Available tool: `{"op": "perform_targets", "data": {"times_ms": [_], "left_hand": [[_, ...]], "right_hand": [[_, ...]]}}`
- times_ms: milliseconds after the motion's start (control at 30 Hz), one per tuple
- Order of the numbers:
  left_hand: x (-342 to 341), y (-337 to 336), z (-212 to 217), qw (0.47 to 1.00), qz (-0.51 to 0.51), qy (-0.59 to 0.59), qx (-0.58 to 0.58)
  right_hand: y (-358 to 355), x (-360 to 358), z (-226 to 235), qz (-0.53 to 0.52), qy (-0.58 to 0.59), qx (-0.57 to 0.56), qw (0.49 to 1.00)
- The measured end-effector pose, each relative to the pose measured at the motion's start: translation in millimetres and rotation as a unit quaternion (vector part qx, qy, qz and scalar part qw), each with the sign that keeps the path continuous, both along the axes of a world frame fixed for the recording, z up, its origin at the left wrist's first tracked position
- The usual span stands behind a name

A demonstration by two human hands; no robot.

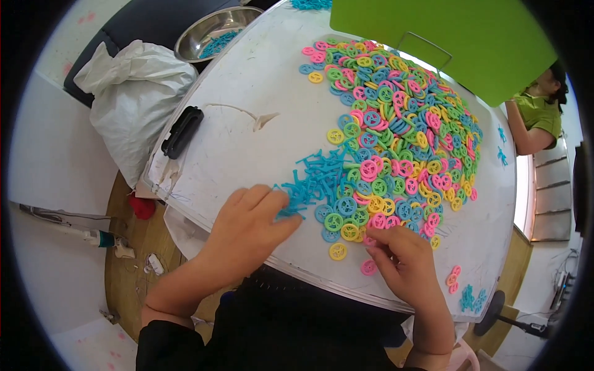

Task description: Picking and sorting through a pile of small, colorful plastic smiley-face rings on a table.

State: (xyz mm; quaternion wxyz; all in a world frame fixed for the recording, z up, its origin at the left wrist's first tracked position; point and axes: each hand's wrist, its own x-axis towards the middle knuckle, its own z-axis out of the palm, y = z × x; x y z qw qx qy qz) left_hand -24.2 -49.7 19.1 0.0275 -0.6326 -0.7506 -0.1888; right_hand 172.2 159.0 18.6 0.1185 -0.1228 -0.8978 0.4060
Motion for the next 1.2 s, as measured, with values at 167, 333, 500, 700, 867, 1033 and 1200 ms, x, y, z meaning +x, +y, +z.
{"op": "perform_targets", "data": {"times_ms": [167,333,500,700,867,1033,1200], "left_hand": [[-5.8,7.4,-12.8,0.998,0.012,0.059,-0.019],[-14.9,5.9,-11.5,1.000,0.019,0.006,-0.006],[-13.4,2.1,-14.0,0.998,0.054,-0.028,-0.030],[-17.4,2.6,-11.5,0.996,0.061,-0.038,-0.043],[-22.9,5.6,-11.2,0.997,0.062,-0.033,0.024],[-29.2,4.3,-9.6,0.977,0.077,-0.185,0.065],[-30.0,3.8,-12.1,0.962,0.105,-0.251,0.038]], "right_hand": [[14.0,11.9,6.0,-0.036,0.004,-0.009,0.999],[22.5,16.5,6.9,-0.073,-0.007,-0.023,0.997],[21.6,22.3,3.9,-0.017,-0.042,0.035,0.998],[-0.8,30.2,2.1,0.084,-0.113,0.158,0.977],[-6.7,29.0,-9.3,0.078,-0.111,0.200,0.970],[-3.5,28.4,-14.2,0.082,-0.065,0.172,0.979],[-0.3,25.2,-13.0,0.088,-0.034,0.111,0.989]]}}
